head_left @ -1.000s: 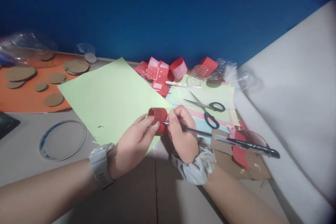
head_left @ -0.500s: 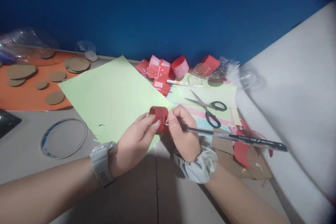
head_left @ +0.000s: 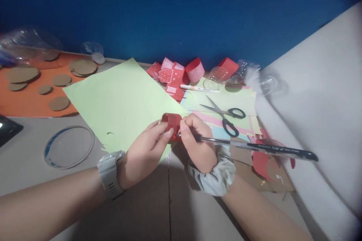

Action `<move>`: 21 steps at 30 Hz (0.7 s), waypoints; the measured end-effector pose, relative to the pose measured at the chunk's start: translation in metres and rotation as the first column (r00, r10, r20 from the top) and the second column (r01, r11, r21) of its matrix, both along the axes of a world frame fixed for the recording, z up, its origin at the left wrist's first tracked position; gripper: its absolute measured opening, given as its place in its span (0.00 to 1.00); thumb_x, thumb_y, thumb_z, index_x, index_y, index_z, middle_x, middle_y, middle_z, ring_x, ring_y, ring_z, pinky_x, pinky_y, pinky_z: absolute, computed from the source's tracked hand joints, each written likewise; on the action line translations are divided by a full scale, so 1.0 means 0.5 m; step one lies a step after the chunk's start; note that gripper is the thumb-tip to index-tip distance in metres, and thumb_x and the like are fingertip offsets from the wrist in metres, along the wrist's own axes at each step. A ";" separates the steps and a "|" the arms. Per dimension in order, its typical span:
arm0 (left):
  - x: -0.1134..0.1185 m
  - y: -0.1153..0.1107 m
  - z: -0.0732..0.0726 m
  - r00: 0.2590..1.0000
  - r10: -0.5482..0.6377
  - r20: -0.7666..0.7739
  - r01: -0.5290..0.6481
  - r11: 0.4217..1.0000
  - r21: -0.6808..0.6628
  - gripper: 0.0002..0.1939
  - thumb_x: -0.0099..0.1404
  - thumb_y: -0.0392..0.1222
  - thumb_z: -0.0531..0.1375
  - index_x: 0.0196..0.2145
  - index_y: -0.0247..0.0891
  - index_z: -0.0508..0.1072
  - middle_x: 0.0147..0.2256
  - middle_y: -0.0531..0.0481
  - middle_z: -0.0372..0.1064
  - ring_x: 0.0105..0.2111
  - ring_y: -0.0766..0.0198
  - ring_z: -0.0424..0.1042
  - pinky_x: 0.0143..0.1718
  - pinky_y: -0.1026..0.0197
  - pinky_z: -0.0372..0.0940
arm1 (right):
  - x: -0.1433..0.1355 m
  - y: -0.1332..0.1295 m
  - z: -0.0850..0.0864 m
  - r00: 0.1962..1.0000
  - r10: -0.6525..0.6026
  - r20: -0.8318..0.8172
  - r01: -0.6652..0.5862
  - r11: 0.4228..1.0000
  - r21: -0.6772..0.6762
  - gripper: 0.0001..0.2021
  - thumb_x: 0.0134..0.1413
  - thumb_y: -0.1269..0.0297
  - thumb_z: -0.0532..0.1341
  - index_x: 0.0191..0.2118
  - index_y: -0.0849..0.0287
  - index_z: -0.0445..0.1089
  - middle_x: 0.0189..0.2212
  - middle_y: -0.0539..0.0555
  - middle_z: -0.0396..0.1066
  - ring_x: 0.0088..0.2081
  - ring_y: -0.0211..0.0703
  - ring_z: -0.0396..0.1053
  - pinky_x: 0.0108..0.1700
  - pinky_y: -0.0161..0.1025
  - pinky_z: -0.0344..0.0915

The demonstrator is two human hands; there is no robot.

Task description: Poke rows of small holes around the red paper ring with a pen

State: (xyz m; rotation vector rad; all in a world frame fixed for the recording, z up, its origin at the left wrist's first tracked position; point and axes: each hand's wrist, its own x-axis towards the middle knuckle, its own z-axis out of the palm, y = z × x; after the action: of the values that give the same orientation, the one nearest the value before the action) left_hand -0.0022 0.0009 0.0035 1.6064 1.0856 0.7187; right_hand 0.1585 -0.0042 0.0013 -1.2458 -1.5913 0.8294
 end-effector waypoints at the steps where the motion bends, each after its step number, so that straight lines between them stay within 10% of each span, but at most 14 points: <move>1: 0.000 0.000 0.000 1.000 0.002 -0.002 -0.002 1.000 -0.004 0.15 0.75 0.45 0.48 0.31 0.41 0.64 0.35 0.47 0.69 0.44 0.54 0.67 0.56 0.50 0.61 | 0.001 0.000 -0.001 1.000 0.006 0.003 -0.006 1.000 -0.003 0.15 0.66 0.65 0.56 0.26 0.55 0.55 0.22 0.44 0.53 0.24 0.36 0.53 0.28 0.36 0.53; 21: 0.000 -0.004 -0.003 0.984 0.066 0.165 -0.052 0.995 -0.089 0.15 0.75 0.47 0.51 0.40 0.37 0.74 0.40 0.47 0.75 0.43 0.57 0.73 0.49 0.59 0.65 | -0.002 -0.014 -0.015 0.973 -0.022 -0.228 0.052 0.991 0.124 0.14 0.69 0.63 0.56 0.29 0.54 0.58 0.23 0.45 0.59 0.23 0.36 0.55 0.27 0.38 0.55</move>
State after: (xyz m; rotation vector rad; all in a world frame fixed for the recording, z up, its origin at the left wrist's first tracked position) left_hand -0.0022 -0.0011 0.0021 1.4204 1.0304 0.8221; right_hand 0.1577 -0.0111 -0.0060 -1.0465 -1.4112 0.8011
